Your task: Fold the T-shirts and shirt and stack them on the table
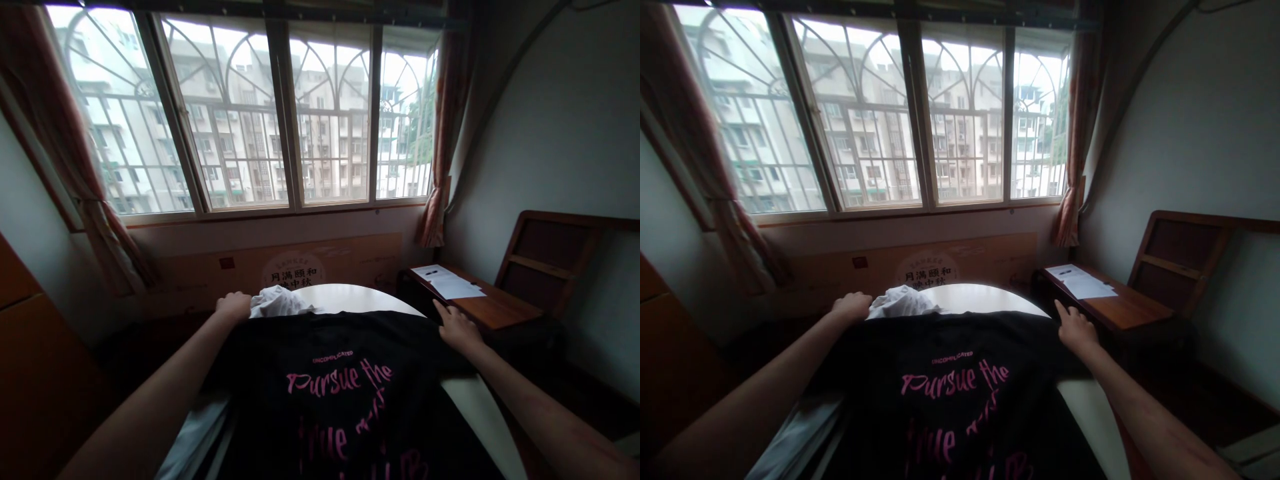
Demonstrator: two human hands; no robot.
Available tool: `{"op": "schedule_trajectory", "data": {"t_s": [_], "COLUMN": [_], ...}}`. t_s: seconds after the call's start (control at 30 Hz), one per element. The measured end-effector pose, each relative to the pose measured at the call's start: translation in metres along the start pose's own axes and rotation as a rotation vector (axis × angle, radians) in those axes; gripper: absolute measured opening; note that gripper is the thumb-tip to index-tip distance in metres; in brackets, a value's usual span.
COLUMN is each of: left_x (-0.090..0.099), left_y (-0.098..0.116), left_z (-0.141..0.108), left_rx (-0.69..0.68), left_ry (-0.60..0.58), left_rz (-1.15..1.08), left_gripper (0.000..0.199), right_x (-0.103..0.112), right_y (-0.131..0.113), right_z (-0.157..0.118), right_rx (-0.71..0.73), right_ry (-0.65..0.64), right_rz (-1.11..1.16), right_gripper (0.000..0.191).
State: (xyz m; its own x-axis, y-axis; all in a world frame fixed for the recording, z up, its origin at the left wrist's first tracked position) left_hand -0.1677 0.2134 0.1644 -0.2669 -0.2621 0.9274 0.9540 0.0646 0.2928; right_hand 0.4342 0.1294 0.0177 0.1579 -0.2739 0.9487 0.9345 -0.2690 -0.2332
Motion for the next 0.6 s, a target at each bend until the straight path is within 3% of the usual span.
{"op": "schedule_trajectory", "data": {"t_s": [0.13,0.23,0.3,0.43,0.6], "left_x": [-0.054,-0.091,-0.11,-0.133,-0.145], "left_y": [0.047,0.07,0.077,0.078,0.073], "left_z": [-0.014,-0.023,-0.026,-0.023,-0.012], "left_rx": [-0.185,-0.234,-0.228,-0.158,-0.114], "left_ry": [-0.101,-0.15,-0.172,-0.238,-0.247], "left_rz": [0.115,0.166,0.185,0.173,0.083], "left_gripper": [0.02,0.026,0.03,0.034,0.032], "right_x": [-0.002,-0.03,-0.051,-0.081,-0.087], "right_y": [-0.089,-0.149,-0.177,-0.202,-0.206], "right_z": [0.025,0.041,0.048,0.055,0.056], "right_rx": [0.168,0.156,0.126,0.056,-0.036], "right_ry": [-0.142,-0.213,-0.259,-0.377,-0.566], "right_rz": [0.255,0.346,0.408,0.521,0.629], "right_gripper": [0.056,0.063,0.067,0.055,0.033]}}
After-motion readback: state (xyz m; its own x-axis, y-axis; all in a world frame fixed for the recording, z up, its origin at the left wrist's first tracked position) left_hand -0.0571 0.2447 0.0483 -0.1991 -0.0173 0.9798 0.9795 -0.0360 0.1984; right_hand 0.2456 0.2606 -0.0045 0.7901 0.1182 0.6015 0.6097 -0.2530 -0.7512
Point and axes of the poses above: each hand's wrist, its own z-axis towards the middle knuckle, its own x-axis out of the back of the hand, y = z × x, the point moved 1 cm from there along z, towards the middle knuckle, and after that the axes turned 6 degrees about -z, right-handed, at the moved point
